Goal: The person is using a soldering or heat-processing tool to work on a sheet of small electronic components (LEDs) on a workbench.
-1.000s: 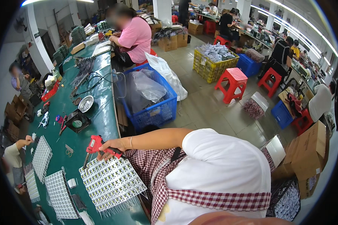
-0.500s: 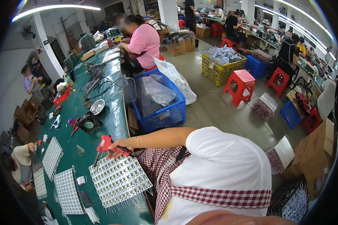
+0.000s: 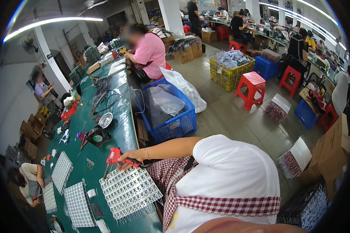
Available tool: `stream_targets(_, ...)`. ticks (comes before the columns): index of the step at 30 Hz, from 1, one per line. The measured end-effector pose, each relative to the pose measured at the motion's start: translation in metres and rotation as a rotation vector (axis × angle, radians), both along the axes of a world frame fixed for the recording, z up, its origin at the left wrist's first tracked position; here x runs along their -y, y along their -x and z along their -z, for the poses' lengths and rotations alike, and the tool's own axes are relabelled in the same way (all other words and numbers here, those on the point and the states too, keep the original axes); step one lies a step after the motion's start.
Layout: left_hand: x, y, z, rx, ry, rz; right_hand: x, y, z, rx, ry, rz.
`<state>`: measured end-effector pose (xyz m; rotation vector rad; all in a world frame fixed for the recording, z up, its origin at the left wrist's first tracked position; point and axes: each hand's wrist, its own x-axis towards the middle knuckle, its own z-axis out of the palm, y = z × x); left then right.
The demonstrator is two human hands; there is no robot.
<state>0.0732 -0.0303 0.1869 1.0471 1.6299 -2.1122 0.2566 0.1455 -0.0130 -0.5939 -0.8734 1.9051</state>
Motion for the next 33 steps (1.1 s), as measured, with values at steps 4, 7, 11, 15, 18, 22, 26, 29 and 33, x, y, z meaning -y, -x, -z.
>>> stream_targets(4, 0.004, -0.006, -0.011, -0.086, 0.015, -0.033, -0.004, -0.002, 0.003, 0.018, -0.005, -0.005)
stream_targets(7, 0.01, -0.014, -0.018, -0.139, 0.028, -0.066, -0.002, 0.0, 0.001, 0.008, -0.013, -0.019)
stream_targets(11, 0.021, -0.026, -0.027, -0.208, 0.047, -0.105, -0.001, 0.0, 0.002, 0.016, -0.019, -0.023)
stream_targets(15, 0.031, -0.036, -0.032, -0.288, 0.079, -0.133, -0.003, -0.005, 0.001, 0.028, -0.016, -0.007)
stream_targets(18, 0.041, -0.043, -0.036, -0.345, 0.109, -0.173, -0.003, -0.001, 0.0, 0.028, -0.031, -0.014)
stream_targets(22, 0.041, -0.049, -0.043, -0.425, 0.172, -0.234, -0.006, 0.004, -0.003, 0.022, -0.023, 0.002)
stream_targets(26, 0.037, -0.036, -0.035, -0.527, 0.36, -0.394, -0.024, -0.005, 0.018, 0.084, -0.062, -0.097)
stream_targets(29, 0.035, 0.008, -0.011, -0.579, 0.646, -0.645, -0.006, 0.001, 0.0, 0.222, -0.071, 0.009)
stream_targets(33, 0.037, 0.052, 0.006, -0.604, 1.054, -0.99, 0.001, -0.018, -0.004, 0.071, 0.03, 0.055)
